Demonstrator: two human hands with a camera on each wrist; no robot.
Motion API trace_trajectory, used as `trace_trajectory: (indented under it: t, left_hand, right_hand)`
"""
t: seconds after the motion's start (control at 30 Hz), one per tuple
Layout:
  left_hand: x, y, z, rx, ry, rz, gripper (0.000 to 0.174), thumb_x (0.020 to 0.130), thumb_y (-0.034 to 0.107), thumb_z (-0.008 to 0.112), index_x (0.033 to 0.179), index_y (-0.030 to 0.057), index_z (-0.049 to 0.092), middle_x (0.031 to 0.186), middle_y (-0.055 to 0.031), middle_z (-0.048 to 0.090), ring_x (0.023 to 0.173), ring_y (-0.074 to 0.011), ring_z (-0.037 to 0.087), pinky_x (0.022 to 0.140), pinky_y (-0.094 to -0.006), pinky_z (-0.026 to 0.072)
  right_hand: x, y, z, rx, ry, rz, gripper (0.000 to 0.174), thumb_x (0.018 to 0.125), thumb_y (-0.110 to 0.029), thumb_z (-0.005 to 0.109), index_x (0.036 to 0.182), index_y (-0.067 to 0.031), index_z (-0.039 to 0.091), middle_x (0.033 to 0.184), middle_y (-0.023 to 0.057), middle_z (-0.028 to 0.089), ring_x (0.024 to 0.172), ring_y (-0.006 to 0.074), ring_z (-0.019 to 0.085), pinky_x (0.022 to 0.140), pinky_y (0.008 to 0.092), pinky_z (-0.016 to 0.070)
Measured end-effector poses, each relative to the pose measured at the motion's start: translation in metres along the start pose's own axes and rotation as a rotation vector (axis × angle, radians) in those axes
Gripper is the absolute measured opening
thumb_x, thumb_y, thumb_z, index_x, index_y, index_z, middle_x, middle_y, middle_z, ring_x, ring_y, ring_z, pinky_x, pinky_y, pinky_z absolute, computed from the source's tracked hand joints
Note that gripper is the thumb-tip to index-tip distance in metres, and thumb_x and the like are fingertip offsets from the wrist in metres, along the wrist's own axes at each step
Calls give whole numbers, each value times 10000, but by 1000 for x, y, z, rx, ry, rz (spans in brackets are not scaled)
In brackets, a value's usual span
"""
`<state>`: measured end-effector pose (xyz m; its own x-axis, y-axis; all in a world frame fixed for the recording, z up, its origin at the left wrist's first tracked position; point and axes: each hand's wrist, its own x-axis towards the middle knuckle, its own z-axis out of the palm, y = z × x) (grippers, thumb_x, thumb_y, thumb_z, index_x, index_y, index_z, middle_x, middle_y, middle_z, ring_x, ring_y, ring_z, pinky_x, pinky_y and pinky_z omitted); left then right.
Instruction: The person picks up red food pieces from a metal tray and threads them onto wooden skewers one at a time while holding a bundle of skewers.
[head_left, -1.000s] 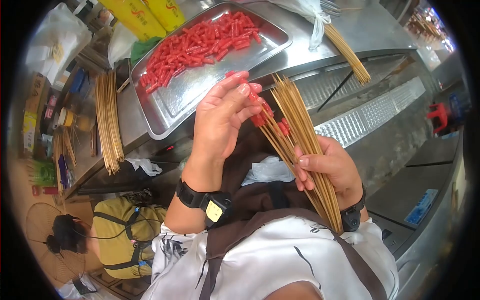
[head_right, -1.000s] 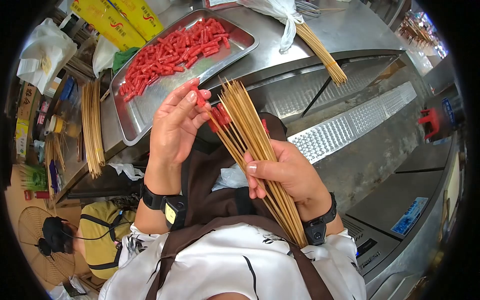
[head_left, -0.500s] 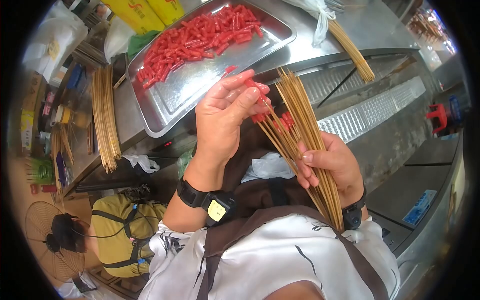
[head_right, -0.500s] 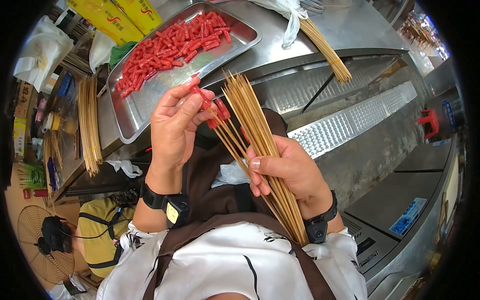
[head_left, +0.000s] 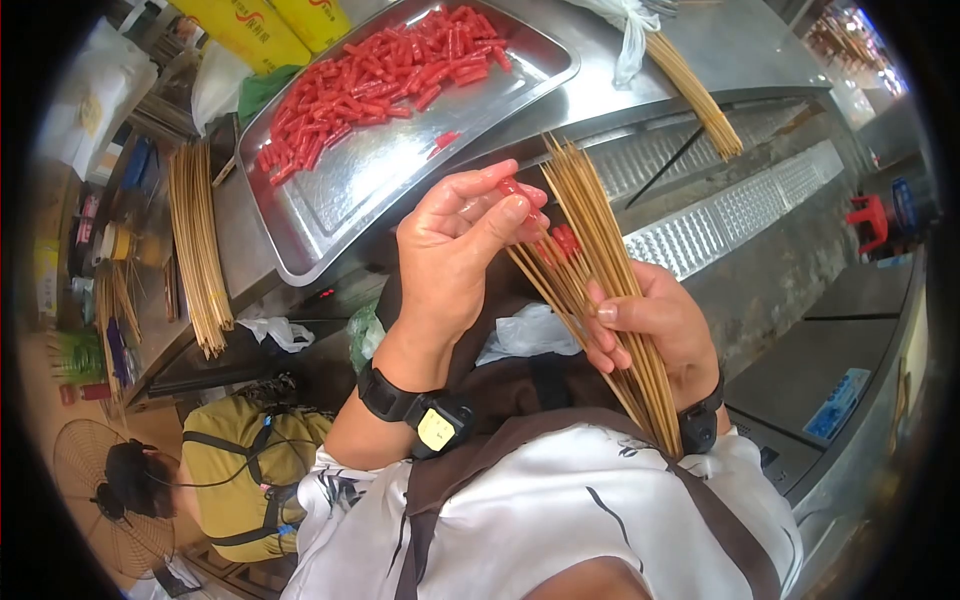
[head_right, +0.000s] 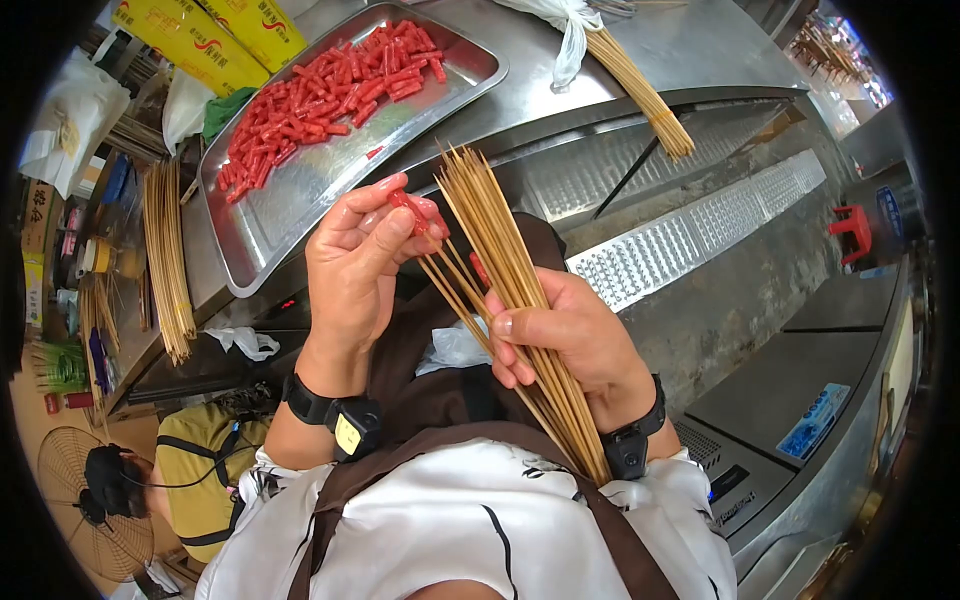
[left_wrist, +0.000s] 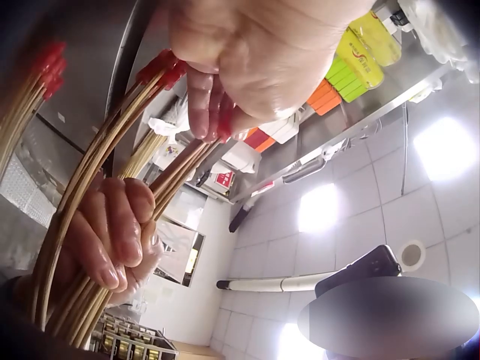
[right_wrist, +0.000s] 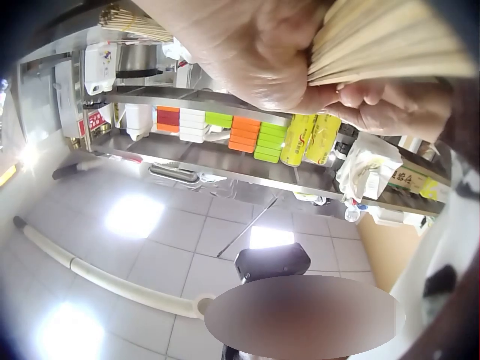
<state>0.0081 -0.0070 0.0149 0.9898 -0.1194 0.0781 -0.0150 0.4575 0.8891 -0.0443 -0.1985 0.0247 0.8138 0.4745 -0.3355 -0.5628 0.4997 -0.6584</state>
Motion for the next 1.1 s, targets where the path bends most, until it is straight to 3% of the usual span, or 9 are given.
trace_trajectory:
  t: [0.27, 0.37, 0.5, 0.6, 0.67, 0.73, 0.87, 1.0, 1.1]
  left_hand:
    - [-3, -4, -14, 74, 22, -116, 218, 890, 46, 593, 1100, -3, 566, 952, -119, 656, 825, -171, 644, 721, -308, 551]
    - [-1, -3, -19, 116, -6, -129, 211, 879, 63, 616, 1080, 7, 581, 930, -97, 667, 798, -138, 636, 695, -272, 536]
    - [1, -3, -16, 160, -31, -128, 209, 873, 75, 631, 1069, 11, 593, 911, -75, 676, 780, -116, 634, 686, -243, 515]
    - [4, -5, -15, 253, -46, -85, 218, 867, 68, 635, 1075, 11, 602, 929, -64, 668, 796, -109, 620, 689, -229, 496]
    - [4, -8, -15, 337, -50, -57, 230, 860, 64, 640, 1082, 11, 609, 951, -57, 657, 818, -101, 604, 688, -218, 483]
    - [3, -10, -10, 748, 9, 224, 273, 840, 52, 651, 1109, 20, 617, 1005, -49, 620, 872, -78, 547, 693, -196, 448]
    - [-1, 7, 6, 774, 18, 374, 279, 820, 24, 649, 1098, 25, 624, 1012, -38, 602, 894, -72, 518, 723, -195, 428]
    - [4, 13, 22, 208, -21, -39, 212, 852, 37, 641, 1049, -12, 579, 925, -51, 635, 792, -97, 593, 697, -227, 468]
    - [7, 11, 19, 164, -37, -53, 189, 857, 40, 643, 1019, -13, 560, 911, -70, 644, 775, -112, 616, 681, -241, 486]
  right_hand:
    - [-1, 0, -1, -92, -8, -19, 161, 799, -1, 550, 956, 32, 543, 777, 104, 593, 629, 172, 607, 660, 303, 524]
    - [-6, -1, 3, -207, 47, -150, 279, 746, -2, 578, 1024, 22, 587, 1084, 100, 533, 856, 167, 585, 814, 304, 474]
    - [-14, -9, 8, -526, 3, -237, 276, 742, -8, 587, 1017, 19, 601, 1117, 97, 506, 820, 152, 564, 783, 280, 465]
    - [-19, -13, 12, -442, 23, -81, 233, 767, 10, 560, 995, 43, 593, 902, 108, 580, 656, 142, 582, 630, 235, 494]
    - [-22, -16, 19, -298, 2, -38, 233, 771, 22, 549, 999, 56, 584, 878, 119, 595, 658, 167, 612, 631, 255, 522]
    - [-22, -16, 20, -149, -14, -3, 233, 775, 34, 538, 1003, 69, 575, 854, 130, 611, 660, 192, 642, 632, 275, 550]
    - [-18, -13, 16, -112, 9, -18, 253, 777, 57, 522, 1025, 89, 562, 935, 170, 622, 808, 255, 674, 752, 338, 568]
    - [-16, -11, 10, -135, -20, -21, 260, 781, 59, 524, 1036, 89, 565, 967, 179, 617, 840, 254, 669, 785, 335, 560]
    - [-13, -10, 3, -149, 1, -29, 277, 782, 49, 535, 1055, 86, 561, 958, 164, 611, 809, 240, 668, 773, 342, 563]
